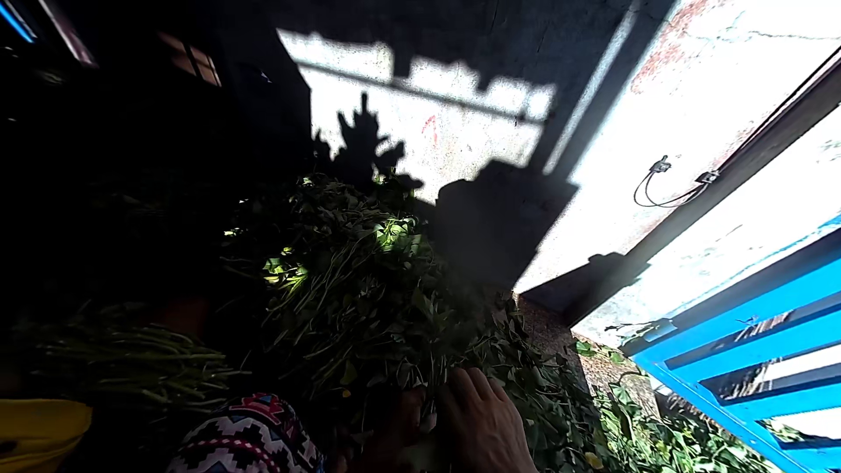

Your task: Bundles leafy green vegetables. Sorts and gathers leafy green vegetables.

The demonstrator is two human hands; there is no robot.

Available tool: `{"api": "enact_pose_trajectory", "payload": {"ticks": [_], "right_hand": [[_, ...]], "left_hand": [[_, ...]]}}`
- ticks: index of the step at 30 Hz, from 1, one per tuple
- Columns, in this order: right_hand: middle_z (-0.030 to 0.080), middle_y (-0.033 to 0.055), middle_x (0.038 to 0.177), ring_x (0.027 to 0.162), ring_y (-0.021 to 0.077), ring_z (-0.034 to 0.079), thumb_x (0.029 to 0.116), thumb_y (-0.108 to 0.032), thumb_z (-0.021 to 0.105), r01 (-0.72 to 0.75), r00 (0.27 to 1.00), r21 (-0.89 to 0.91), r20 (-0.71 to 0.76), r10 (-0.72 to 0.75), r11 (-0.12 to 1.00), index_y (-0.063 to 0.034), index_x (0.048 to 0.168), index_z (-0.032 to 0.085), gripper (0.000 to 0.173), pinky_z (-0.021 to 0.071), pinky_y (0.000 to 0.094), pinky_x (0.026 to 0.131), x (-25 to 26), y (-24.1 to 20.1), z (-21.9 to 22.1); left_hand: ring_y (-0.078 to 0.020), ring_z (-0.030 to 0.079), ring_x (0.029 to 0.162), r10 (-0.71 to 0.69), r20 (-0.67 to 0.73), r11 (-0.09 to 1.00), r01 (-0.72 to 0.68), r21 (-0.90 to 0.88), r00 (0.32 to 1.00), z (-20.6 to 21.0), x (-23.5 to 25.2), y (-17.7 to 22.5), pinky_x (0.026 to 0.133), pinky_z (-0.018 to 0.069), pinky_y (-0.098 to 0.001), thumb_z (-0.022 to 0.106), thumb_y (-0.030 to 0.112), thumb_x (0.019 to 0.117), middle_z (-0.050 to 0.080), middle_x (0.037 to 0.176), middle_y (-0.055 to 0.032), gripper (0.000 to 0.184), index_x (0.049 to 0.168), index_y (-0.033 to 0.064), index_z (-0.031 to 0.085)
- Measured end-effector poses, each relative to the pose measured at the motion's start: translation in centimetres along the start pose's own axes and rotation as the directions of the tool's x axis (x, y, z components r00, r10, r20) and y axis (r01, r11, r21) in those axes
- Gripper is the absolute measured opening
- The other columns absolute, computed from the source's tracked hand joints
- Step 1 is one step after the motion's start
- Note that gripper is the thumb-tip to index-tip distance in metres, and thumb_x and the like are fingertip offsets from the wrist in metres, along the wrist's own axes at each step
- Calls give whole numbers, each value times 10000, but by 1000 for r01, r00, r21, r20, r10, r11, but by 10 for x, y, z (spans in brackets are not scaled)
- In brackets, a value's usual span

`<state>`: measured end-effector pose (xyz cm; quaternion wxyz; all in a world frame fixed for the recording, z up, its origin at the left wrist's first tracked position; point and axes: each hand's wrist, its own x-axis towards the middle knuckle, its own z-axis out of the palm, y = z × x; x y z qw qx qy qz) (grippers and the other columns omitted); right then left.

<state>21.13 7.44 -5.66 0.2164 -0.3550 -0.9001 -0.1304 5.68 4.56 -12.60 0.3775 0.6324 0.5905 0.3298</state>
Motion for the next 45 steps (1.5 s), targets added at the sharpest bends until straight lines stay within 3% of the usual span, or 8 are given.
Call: {"api": "enact_pose_trajectory", "payload": {"ticks": [6,19,23,26,32,37,40,45], "right_hand": [[637,40,832,762,212,638,921,-122,559,21,995,-70,-96,-28,997,-143,842,698,161,507,341,614,3,3,0],[612,6,761,702,176,598,951,-129,528,70,989,-138,-123,-87,988,-152,840,715,219,481,341,663,-4,7,12],[616,1,777,692,167,578,970,-132,557,47,987,-96,-149,-61,994,-155,899,717,177,468,340,678,-10,2,5],[619,-10,769,686,157,576,974,-162,582,43,982,-55,-181,-53,998,-163,921,725,152,480,331,693,-17,0,4],[657,12,784,707,177,605,970,-196,619,32,964,134,-265,4,990,-126,945,733,136,507,350,734,-24,0,10],[669,49,802,753,194,624,960,-200,627,-19,946,297,-303,113,955,-95,959,741,155,513,353,770,-28,-5,12],[683,83,828,800,209,650,930,-182,659,-90,929,450,-282,238,888,-52,946,742,155,532,349,799,-29,-12,11],[642,105,854,805,137,636,947,-118,622,-173,862,773,-182,474,611,21,954,701,160,558,253,746,-25,-27,0]], "left_hand": [[-370,680,1002,-19,61,1000,20,-3,998,-17,-10,44,922,526,-485,536,103,1014,692,1061,-273,305,1198,-123,628],[-239,637,740,-197,66,980,194,49,978,-6,0,28,740,537,-408,496,108,1021,635,843,-151,244,1158,-73,585],[-348,686,911,-199,-49,964,205,169,979,-5,-2,47,830,552,-448,485,81,1040,661,1053,-260,249,1171,-97,600],[-402,712,931,8,-252,962,61,266,968,6,-5,36,810,588,-500,559,39,958,684,1038,-277,235,1117,-108,651],[-365,729,876,299,-451,927,-144,346,841,19,-4,23,786,610,-439,592,-41,879,701,982,-247,235,1082,-131,672],[-420,694,1074,201,-315,933,-83,351,927,2,-15,60,956,556,-456,514,-17,956,682,1143,-295,268,1156,-135,647],[-457,695,1048,205,-306,910,-67,408,930,-2,-20,70,933,558,-482,562,37,956,695,1074,-312,228,1046,-146,664],[-401,671,1133,33,-268,970,34,239,963,5,-16,67,1005,521,-480,570,22,955,677,1165,-296,267,1154,-142,641]]}}
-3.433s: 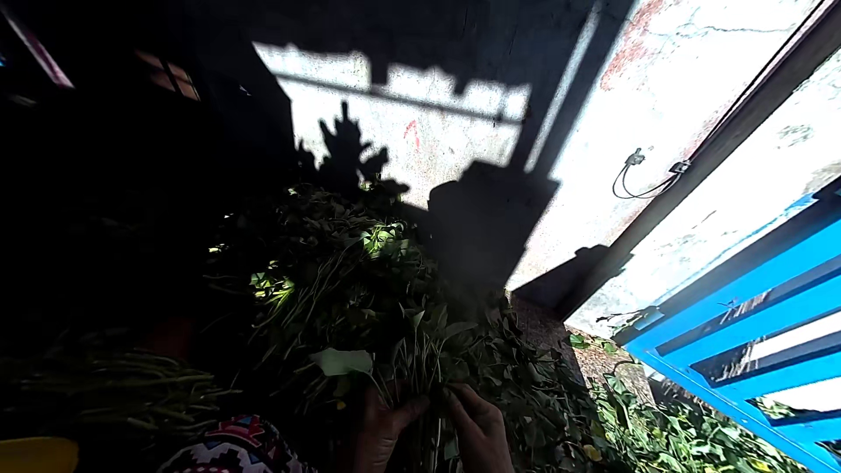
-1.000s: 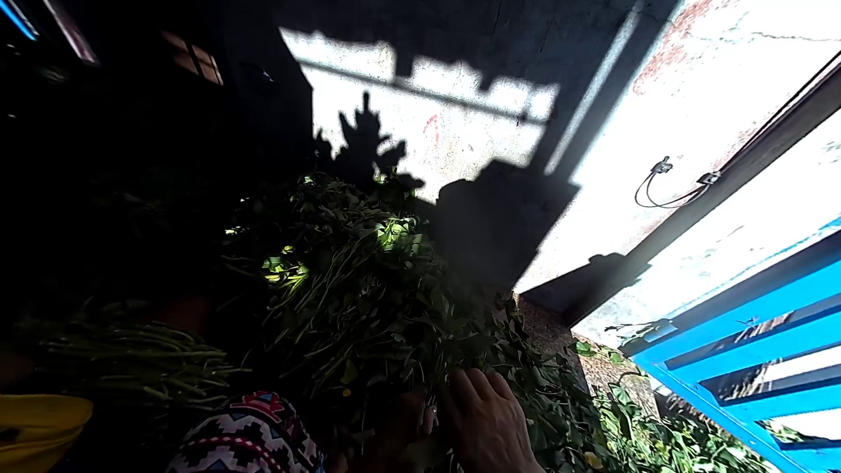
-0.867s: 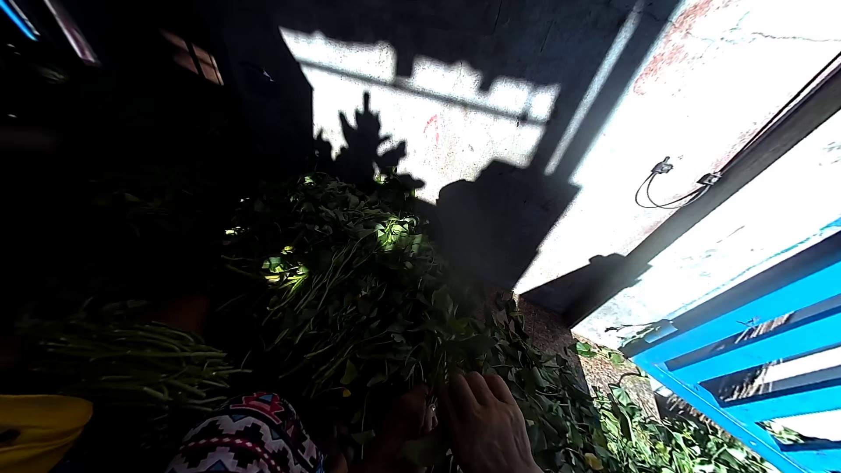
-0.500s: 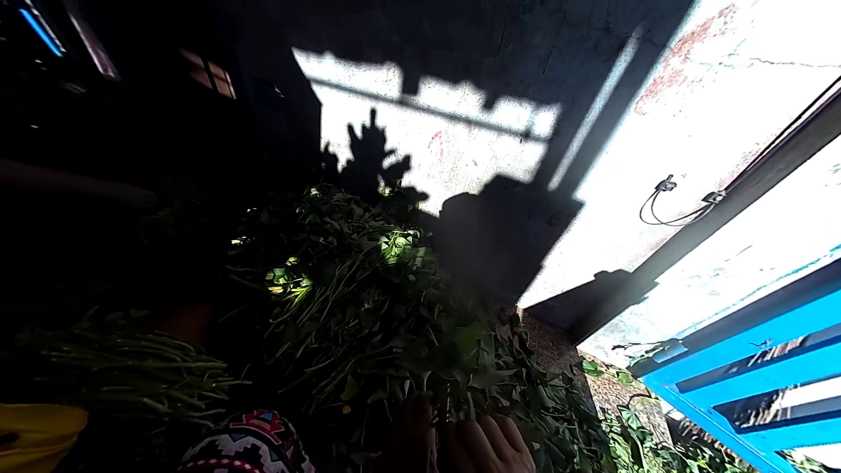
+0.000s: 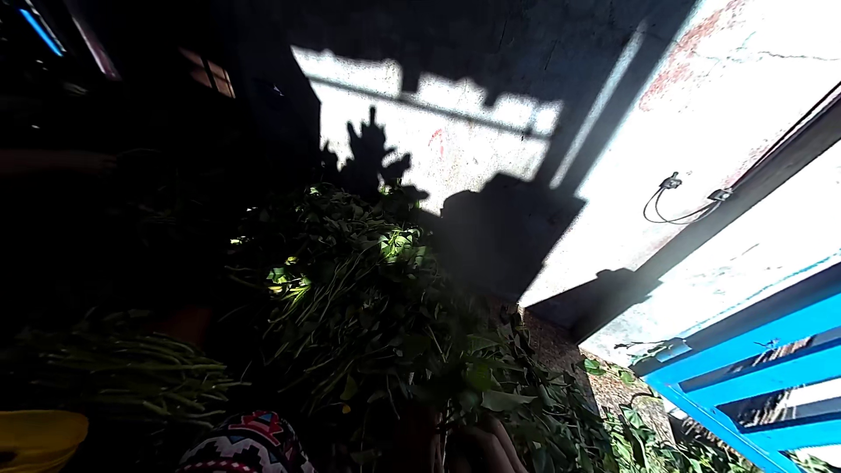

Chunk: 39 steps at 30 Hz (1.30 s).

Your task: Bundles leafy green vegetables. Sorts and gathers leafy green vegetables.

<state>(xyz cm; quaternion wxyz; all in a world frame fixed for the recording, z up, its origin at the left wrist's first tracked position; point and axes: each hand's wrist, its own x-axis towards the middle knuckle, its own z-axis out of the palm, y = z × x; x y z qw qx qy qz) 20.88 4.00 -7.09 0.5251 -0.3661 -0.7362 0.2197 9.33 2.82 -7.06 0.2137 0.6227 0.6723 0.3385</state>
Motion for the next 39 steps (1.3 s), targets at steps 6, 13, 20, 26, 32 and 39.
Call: {"api": "enact_pose_trajectory", "payload": {"ticks": [6,13,20,26,32,39], "right_hand": [[631,103,907,797,105,641,947,-115,635,-186,961,-269,-251,118,945,56,1031,684,197,572,219,710,8,29,-32],[640,266,1238,1140,443,625,945,-351,691,-411,864,-536,30,503,738,38,1198,701,464,531,578,939,-15,66,-47],[698,138,1015,885,245,704,970,-225,673,-235,884,-180,369,287,955,-18,1090,725,245,598,443,771,-24,50,-1],[645,173,1192,1057,233,665,931,-218,727,-39,983,-172,172,69,984,-132,1201,741,283,600,376,859,-1,40,7],[699,122,1177,1144,238,650,980,-195,596,-31,990,-213,126,59,977,-73,1151,765,270,562,385,962,26,33,25],[727,68,1012,855,130,697,1052,-187,528,-475,880,272,150,451,837,-22,1109,747,280,598,299,731,32,33,23]], "left_hand": [[-207,728,755,-207,169,550,257,-795,964,21,17,-49,726,642,-362,474,47,1052,718,893,-103,189,1172,-43,591],[-336,741,820,-310,231,196,300,-934,922,-7,28,-44,793,640,-472,509,-26,1034,722,944,-231,170,1161,-95,598],[-340,750,837,-335,282,139,343,-929,899,-9,30,-41,812,639,-481,504,-20,1041,730,955,-234,167,1164,-92,592],[-235,737,886,-242,155,339,233,-911,958,-9,28,-52,827,621,-376,596,-23,989,744,1000,-168,158,1129,-69,654],[-132,705,876,-104,93,436,130,-891,990,-2,23,-53,801,601,-313,687,-15,927,737,959,-63,132,1056,12,694],[-139,710,881,-46,88,497,100,-862,995,-2,21,-55,812,601,-306,647,-12,961,745,981,-79,134,1082,-13,706]]}}
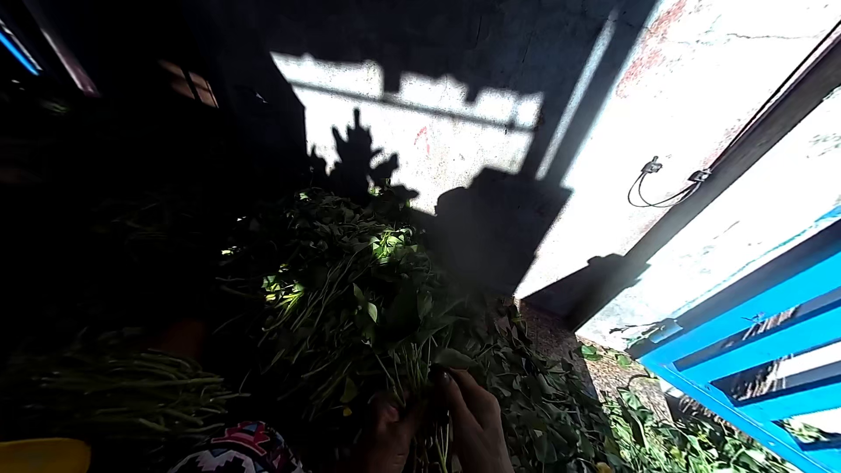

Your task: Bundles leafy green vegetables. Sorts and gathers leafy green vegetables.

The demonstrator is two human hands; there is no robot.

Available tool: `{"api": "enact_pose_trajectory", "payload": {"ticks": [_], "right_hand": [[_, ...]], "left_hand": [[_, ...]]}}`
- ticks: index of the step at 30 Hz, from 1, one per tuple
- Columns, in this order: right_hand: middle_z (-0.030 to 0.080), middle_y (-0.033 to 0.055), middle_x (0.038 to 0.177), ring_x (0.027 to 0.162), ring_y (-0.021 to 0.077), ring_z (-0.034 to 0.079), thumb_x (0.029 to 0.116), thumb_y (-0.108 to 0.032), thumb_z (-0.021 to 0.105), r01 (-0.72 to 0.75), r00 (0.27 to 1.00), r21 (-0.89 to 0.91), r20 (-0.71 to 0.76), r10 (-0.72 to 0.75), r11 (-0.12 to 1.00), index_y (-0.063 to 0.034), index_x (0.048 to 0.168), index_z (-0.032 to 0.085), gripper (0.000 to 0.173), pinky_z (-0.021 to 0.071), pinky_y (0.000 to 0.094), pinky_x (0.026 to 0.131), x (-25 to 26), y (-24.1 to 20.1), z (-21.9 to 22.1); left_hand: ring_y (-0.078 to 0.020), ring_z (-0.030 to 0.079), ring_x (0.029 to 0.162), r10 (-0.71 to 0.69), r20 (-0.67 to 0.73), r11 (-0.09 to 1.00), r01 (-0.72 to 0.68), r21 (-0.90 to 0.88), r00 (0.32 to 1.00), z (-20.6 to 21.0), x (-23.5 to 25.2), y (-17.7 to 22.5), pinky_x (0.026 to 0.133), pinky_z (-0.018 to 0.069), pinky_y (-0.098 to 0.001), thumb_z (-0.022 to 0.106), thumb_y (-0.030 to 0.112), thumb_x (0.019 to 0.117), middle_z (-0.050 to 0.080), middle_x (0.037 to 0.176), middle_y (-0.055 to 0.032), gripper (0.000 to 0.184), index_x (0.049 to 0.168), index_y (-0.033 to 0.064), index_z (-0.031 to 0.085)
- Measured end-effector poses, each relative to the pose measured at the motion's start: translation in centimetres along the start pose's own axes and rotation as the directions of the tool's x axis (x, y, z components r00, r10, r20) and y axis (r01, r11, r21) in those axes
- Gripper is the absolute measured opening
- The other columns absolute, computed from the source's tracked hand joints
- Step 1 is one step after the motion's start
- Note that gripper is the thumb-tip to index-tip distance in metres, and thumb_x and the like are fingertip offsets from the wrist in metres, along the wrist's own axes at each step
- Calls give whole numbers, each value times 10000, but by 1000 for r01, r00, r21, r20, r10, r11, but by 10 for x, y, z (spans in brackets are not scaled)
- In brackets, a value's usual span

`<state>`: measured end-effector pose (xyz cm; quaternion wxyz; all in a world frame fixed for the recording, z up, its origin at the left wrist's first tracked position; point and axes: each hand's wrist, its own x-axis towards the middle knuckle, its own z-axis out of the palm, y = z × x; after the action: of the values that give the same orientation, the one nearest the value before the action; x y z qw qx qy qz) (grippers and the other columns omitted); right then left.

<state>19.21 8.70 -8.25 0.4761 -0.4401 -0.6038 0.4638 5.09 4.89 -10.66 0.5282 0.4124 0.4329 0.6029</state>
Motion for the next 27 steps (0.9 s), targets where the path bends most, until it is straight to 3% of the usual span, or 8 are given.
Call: {"api": "enact_pose_trajectory", "payload": {"ticks": [5,8,10,12,17,21,24,27], "right_hand": [[719,46,977,911,125,673,1046,-185,530,59,981,42,185,-66,997,-36,1008,761,277,570,302,811,15,3,-10],[717,52,1000,867,123,673,1064,-202,513,-34,939,88,344,2,996,-28,1159,734,297,573,294,769,24,2,-18],[713,119,1178,1013,203,706,1061,-171,510,-126,951,194,304,62,973,6,1342,624,351,605,370,875,25,0,-23],[684,143,1201,1020,246,706,1039,-168,543,-141,974,250,210,88,958,5,1344,572,352,620,398,848,21,0,-29],[729,34,1104,1083,148,648,1048,-259,563,193,837,5,521,-167,981,-60,1166,713,276,532,374,952,-5,16,-54],[725,-4,1012,1196,252,606,947,-543,629,538,779,-421,580,-240,730,-182,1062,739,394,391,554,1090,-27,16,-48],[688,73,963,1060,297,633,895,-444,705,525,807,-458,537,-247,717,-123,1001,715,338,460,542,984,-36,10,-43],[691,107,956,913,244,685,945,-269,642,354,837,-309,526,-151,883,-32,1084,658,275,565,470,800,-38,4,-42]], "left_hand": [[-189,728,900,-148,71,984,154,-85,986,-2,-1,5,850,616,-369,637,-20,964,747,981,-118,122,1073,-22,692],[-247,735,921,-252,145,936,279,-213,957,-5,-2,10,868,618,-432,604,-3,991,742,1016,-163,150,1127,-31,661],[-276,734,881,-223,182,926,267,-267,958,-7,-1,13,833,624,-459,569,31,1018,733,993,-184,164,1147,-33,647],[-287,729,866,-153,209,932,212,-295,966,-14,4,22,831,621,-472,535,61,1040,721,984,-185,186,1168,-26,637],[-286,733,853,-76,226,921,155,-358,971,-28,7,40,848,620,-471,505,80,1055,719,952,-177,193,1156,8,652],[-306,736,878,-58,273,916,160,-368,960,-33,9,41,876,615,-495,509,113,1066,715,969,-181,209,1176,13,656],[-333,743,873,-133,171,928,183,-325,976,-31,13,47,855,626,-505,466,72,1065,722,985,-201,205,1170,-13,620],[-359,745,881,-256,68,922,265,-284,964,-27,20,55,848,630,-530,419,40,1071,717,992,-220,204,1180,-44,570]]}}
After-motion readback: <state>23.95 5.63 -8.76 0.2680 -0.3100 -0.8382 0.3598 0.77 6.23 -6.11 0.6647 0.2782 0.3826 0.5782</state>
